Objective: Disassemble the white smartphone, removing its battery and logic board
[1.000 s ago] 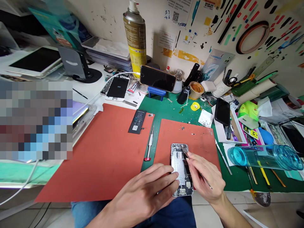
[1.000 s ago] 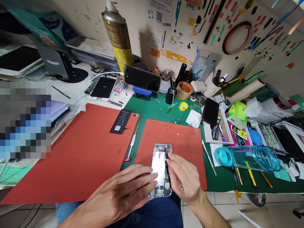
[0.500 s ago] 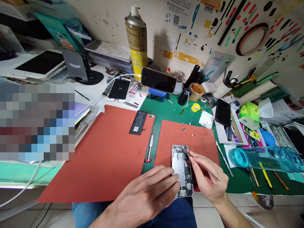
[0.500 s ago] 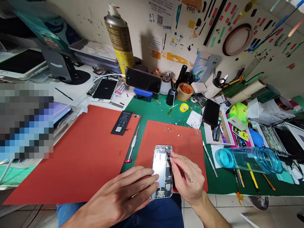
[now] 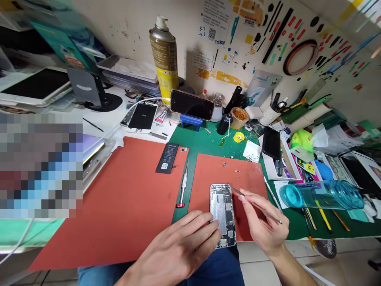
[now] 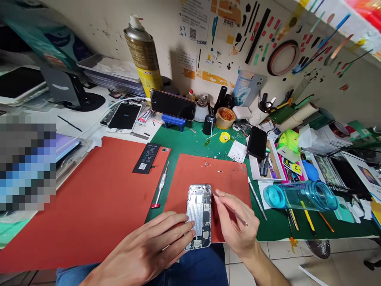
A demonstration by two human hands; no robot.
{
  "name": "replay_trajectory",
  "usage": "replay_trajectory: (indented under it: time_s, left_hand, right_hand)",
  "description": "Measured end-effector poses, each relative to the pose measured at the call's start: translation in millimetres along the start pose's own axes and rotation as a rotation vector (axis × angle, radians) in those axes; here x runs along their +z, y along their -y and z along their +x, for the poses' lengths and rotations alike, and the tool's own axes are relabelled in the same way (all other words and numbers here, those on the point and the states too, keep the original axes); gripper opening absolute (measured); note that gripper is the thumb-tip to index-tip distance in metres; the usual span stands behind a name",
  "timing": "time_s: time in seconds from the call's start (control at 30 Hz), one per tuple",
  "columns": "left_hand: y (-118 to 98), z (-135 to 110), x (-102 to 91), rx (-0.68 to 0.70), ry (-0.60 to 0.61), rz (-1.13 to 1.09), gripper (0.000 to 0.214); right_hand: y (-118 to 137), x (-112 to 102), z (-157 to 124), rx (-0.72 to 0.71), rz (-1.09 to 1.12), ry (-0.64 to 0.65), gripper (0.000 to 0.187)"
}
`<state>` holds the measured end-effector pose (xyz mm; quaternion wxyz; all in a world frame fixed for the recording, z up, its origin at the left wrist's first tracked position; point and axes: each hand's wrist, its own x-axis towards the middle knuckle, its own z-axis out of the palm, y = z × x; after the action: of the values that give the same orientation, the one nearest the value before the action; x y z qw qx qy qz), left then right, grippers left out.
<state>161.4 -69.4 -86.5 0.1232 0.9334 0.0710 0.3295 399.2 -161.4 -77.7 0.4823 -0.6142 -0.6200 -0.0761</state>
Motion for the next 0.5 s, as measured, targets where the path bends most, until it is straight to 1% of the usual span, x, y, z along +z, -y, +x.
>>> replay_trajectory:
  time_s: [0.1,0.2,0.33,0.5]
  left_hand:
    - [0.5,-1.7,0.8,0.008,0.028,0.004,0.02]
    - [1.2,-4.9,1.8,0.025,0.04,0.03,0.024]
    - [2.3,-10.4,5.7,0.041,0.069,0.066,0.027]
    - [1.9,-17.1,10.7,0.002,0.094,0.057,0.024]
  right_hand:
    - [-10.3,-9.1,15.2,0.123,-0.052,-0.052,0.023]
    - [-23.9,-16.4,34.1,0.253,-0.078,-0.061,0.008]
    - [-36.2,-18.6,48.0,0.35,-0.087,-0.019,0.016]
    - [-37.8,-11.7,50.6,0.364,-0.015,0.019,0.016]
